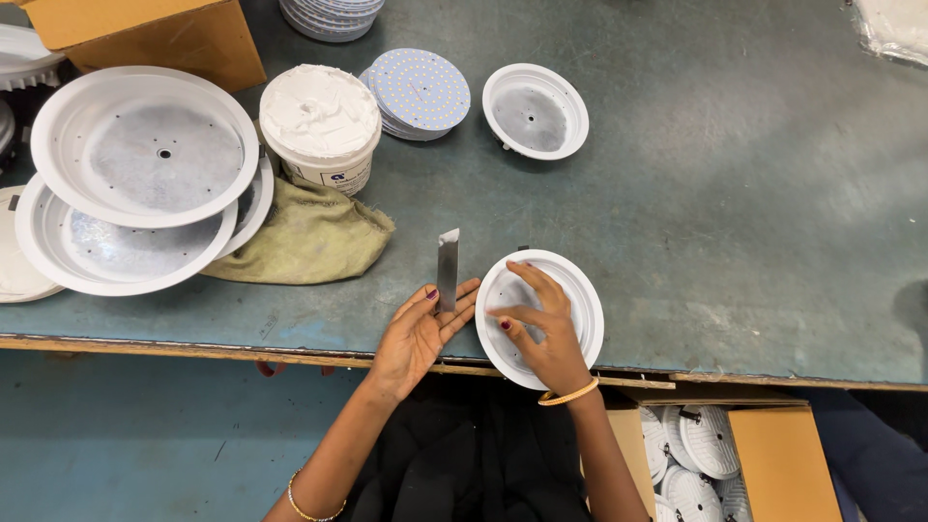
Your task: The person repeatedly picks up white circular plastic parts, rubs their surfaces with a small rectangular abrasive block, and places them into a cardboard box. The person occasionally dips the block into a white tub on the table before continuing to rub the parts.
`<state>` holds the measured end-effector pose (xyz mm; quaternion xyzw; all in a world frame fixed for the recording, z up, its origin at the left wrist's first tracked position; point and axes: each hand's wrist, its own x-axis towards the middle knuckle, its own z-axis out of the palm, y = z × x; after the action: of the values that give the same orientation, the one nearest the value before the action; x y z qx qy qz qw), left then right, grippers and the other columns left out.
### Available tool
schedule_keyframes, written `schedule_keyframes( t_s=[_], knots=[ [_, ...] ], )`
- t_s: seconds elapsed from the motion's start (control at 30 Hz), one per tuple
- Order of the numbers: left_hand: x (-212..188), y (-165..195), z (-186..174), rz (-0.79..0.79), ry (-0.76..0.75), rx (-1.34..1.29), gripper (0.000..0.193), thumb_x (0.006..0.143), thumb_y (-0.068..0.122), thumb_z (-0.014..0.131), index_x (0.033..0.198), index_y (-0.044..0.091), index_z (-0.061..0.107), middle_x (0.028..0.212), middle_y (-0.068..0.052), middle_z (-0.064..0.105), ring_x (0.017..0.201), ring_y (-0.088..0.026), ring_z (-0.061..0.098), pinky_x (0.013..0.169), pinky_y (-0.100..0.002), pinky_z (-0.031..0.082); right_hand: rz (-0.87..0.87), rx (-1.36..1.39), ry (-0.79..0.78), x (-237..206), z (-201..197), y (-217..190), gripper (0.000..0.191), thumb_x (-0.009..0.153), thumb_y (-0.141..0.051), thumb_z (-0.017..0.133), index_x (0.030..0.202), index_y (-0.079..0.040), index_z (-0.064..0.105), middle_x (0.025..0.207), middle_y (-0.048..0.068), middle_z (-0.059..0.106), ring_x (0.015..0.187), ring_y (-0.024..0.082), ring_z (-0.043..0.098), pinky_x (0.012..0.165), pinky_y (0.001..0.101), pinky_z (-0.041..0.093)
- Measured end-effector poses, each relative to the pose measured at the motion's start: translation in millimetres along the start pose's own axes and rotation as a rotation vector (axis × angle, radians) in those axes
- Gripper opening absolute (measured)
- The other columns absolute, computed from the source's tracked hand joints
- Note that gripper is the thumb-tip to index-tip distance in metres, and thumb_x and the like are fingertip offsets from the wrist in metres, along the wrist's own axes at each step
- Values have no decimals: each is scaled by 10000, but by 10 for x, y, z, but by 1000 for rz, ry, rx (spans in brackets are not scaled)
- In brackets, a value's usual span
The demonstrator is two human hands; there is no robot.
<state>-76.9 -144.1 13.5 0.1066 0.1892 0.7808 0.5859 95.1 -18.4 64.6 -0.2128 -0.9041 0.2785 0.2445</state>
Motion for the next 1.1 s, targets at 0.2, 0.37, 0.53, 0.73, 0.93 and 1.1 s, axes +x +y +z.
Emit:
schedule_keyframes(
  t_s=[0.2, 0.37, 0.53, 0.73, 0.93, 1.1],
  knots=[
    [12, -102, -115, 60, -88, -45, 195, 1089, 138, 423, 1143, -17, 529, 1532, -298, 472, 1451, -402, 463, 1248, -511, 331, 229, 181, 36, -32, 8, -167, 254, 929, -245, 708, 1093, -52, 733, 1305, 78, 696, 1253, 282, 630, 1067, 360, 487],
    [-66, -269, -220, 134, -29, 269, 235, 1052, 148, 486, 1164, -18, 609, 1588, -197, 421, 1419, -314, 396, 1195, -445, 300, 40, 377, 64, -101, 247, -583, 564, 984, -275, 682, 1413, 59, 533, 1424, 181, 555, 1345, 292, 522, 1119, 375, 395],
    [-156, -400, -125, 350, -18, 713, 215, 1047, 171, 584, 1111, -28, 637, 1618, -178, 377, 1490, -285, 393, 1239, -434, 284, 378, 732, 346, -147, 531, -656, 454, 1036, -355, 661, 1260, 39, 682, 1130, 109, 678, 1007, 135, 624, 871, 276, 500],
    [27, -221, 111, 214, 136, 652, 435, 1031, 216, 498, 1415, 13, 469, 1544, -184, 460, 1485, -269, 410, 1236, -396, 298, 345, 844, 775, -452, 85, -49, 362, 1045, -283, 653, 1233, 26, 627, 1106, 111, 713, 993, 158, 659, 949, 310, 524],
    [294, -182, 182, 29, 131, 506, 565, 1037, 259, 442, 1517, -24, 351, 1526, -193, 485, 1449, -256, 462, 1208, -350, 346, 320, 1056, 936, -944, -91, 319, 297, 1112, -136, 638, 1351, 0, 528, 1258, 78, 636, 1169, 170, 596, 1085, 343, 463],
    [536, -294, 164, -100, 114, 420, 576, 1024, 293, 482, 1490, -39, 412, 1446, -200, 554, 1355, -249, 537, 1140, -370, 411, 447, 1286, 940, -967, 159, 162, 371, 1018, -141, 629, 1359, -22, 542, 1255, 60, 660, 1174, 168, 615, 1055, 358, 474]
  ],
)
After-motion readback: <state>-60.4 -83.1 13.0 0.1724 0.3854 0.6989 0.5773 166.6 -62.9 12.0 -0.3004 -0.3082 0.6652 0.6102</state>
